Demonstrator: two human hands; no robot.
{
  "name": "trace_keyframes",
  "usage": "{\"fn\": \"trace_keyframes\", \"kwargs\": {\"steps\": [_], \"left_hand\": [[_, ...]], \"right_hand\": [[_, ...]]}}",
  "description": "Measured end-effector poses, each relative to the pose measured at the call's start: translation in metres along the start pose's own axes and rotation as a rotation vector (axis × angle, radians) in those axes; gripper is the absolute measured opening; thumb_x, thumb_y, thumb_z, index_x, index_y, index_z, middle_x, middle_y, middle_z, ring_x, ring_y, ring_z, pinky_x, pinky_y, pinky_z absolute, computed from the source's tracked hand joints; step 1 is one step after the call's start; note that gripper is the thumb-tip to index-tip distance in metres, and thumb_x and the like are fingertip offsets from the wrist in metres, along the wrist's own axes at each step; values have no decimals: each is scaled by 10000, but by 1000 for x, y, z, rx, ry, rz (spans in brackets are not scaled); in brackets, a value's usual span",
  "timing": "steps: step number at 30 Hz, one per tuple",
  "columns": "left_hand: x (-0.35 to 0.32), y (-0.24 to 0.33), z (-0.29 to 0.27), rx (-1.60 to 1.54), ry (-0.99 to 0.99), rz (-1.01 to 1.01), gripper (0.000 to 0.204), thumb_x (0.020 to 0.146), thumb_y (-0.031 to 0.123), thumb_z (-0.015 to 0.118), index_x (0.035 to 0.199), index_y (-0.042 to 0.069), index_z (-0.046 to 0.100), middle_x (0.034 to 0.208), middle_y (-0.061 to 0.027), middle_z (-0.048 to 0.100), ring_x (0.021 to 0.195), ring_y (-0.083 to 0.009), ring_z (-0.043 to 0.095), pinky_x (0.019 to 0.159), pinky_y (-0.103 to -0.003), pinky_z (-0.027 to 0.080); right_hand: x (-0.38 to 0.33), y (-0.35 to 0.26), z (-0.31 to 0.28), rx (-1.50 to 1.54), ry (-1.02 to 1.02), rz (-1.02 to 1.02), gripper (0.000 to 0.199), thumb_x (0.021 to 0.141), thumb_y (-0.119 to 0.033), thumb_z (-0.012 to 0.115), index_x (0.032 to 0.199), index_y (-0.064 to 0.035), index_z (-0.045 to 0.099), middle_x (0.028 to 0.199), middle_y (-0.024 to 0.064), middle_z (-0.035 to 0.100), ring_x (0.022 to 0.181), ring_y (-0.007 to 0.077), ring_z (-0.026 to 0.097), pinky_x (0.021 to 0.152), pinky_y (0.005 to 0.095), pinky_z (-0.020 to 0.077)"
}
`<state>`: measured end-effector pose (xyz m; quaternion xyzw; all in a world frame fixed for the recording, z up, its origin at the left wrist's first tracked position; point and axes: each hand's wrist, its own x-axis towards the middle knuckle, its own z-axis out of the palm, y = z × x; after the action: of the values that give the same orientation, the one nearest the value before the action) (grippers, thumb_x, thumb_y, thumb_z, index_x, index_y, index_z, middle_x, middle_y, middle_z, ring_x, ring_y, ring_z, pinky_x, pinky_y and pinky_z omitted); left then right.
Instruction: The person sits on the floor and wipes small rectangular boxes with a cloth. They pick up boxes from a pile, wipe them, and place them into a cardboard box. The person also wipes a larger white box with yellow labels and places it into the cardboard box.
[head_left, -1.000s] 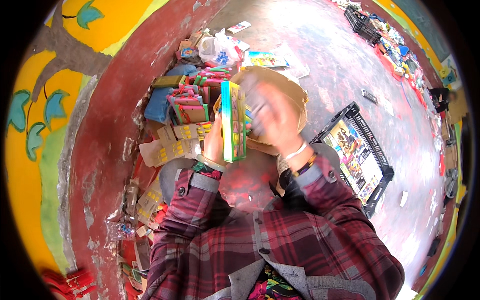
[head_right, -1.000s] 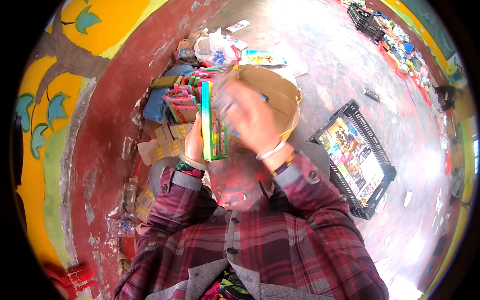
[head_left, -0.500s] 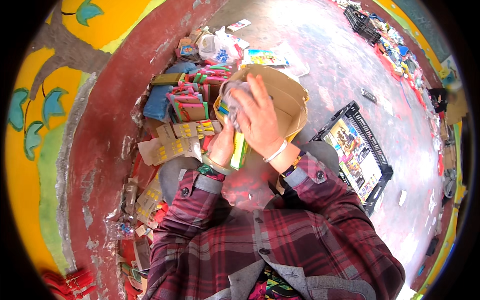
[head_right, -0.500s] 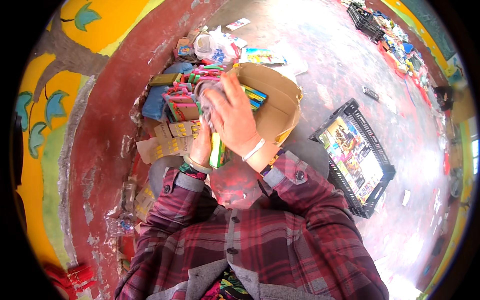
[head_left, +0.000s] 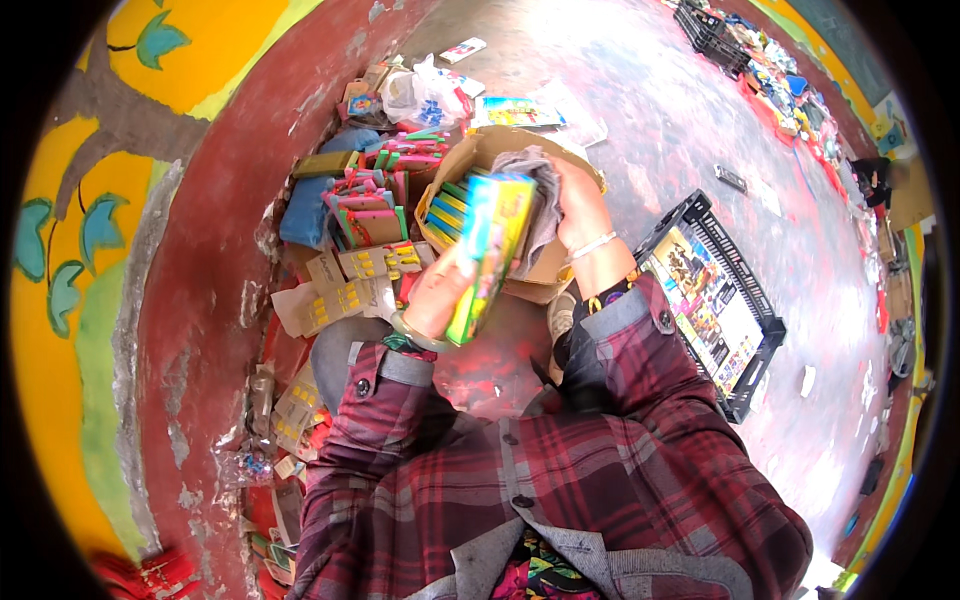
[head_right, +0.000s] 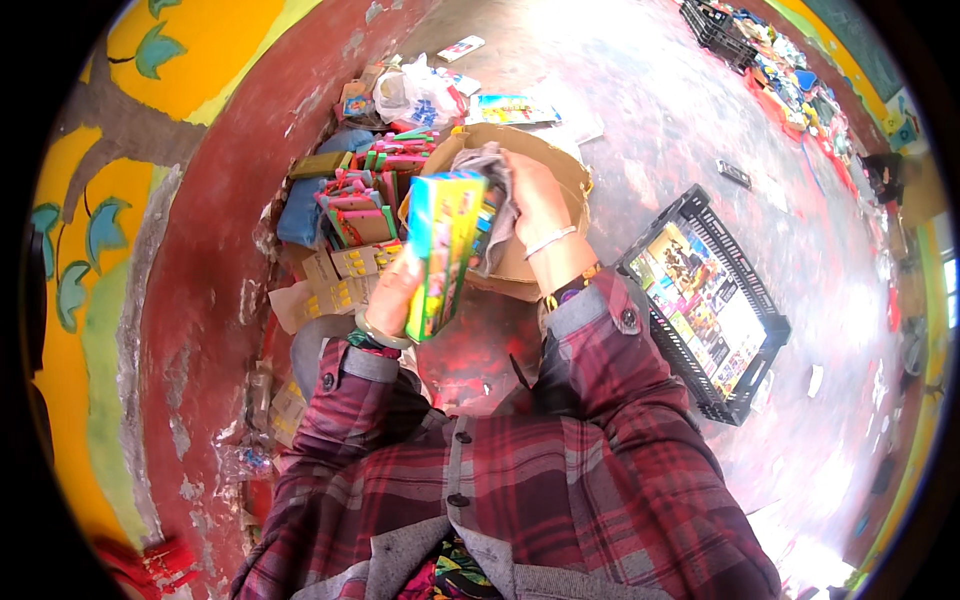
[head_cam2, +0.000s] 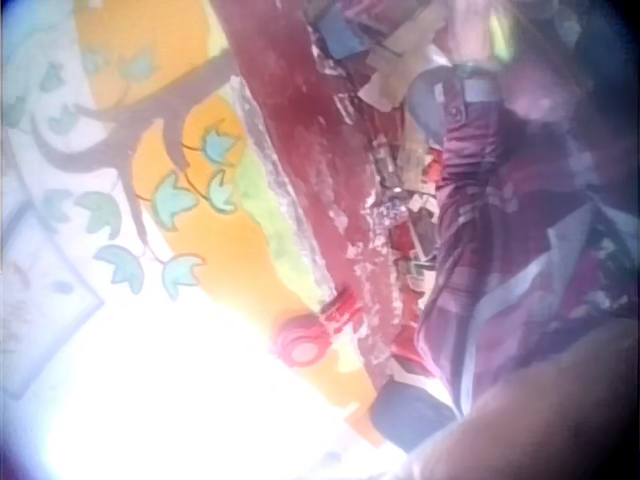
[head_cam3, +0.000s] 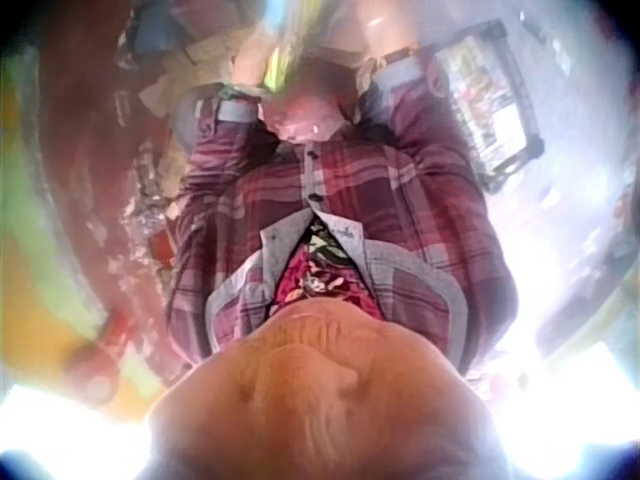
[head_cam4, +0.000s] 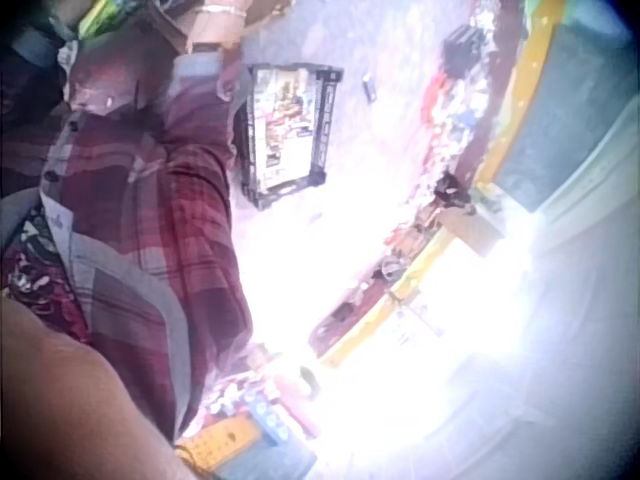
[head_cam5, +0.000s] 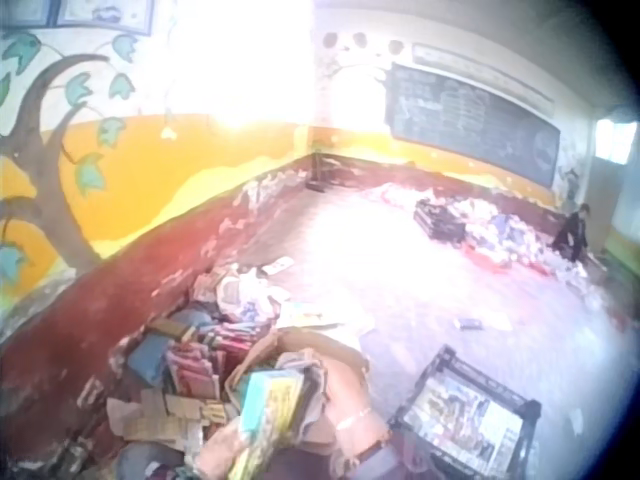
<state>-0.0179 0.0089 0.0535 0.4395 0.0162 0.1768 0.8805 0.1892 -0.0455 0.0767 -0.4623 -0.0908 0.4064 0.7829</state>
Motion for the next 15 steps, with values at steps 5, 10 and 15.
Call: {"fn": "trace_keyframes", "kwargs": {"steps": [5, 10, 15], "left_hand": [[7, 2, -16, -469, 208, 12, 502, 949, 406, 397, 1304, 51, 406, 1205, -143, 547, 1010, -282, 589, 868, -412, 491], [15, -7, -22, -419, 390, 70, 441, 966, 377, 371, 1273, 66, 434, 1181, -112, 564, 989, -252, 597, 857, -395, 495], [19, -12, -22, -40, 561, 171, 323, 969, 286, 415, 1199, 63, 460, 1048, -67, 584, 891, -163, 596, 787, -321, 501]], "right_hand": [[8, 4, -11, 355, -85, 65, 200, 919, -144, 456, 992, 0, 573, 918, 98, 641, 855, 217, 618, 803, 309, 500], [-19, 24, 35, 199, -214, 1, 376, 945, -148, 437, 1293, -8, 416, 1069, 70, 585, 955, 158, 572, 892, 286, 442], [-28, 58, 45, -92, -320, -18, 447, 938, -117, 466, 1369, -76, 355, 1120, 7, 532, 954, 84, 515, 843, 222, 425]]}}
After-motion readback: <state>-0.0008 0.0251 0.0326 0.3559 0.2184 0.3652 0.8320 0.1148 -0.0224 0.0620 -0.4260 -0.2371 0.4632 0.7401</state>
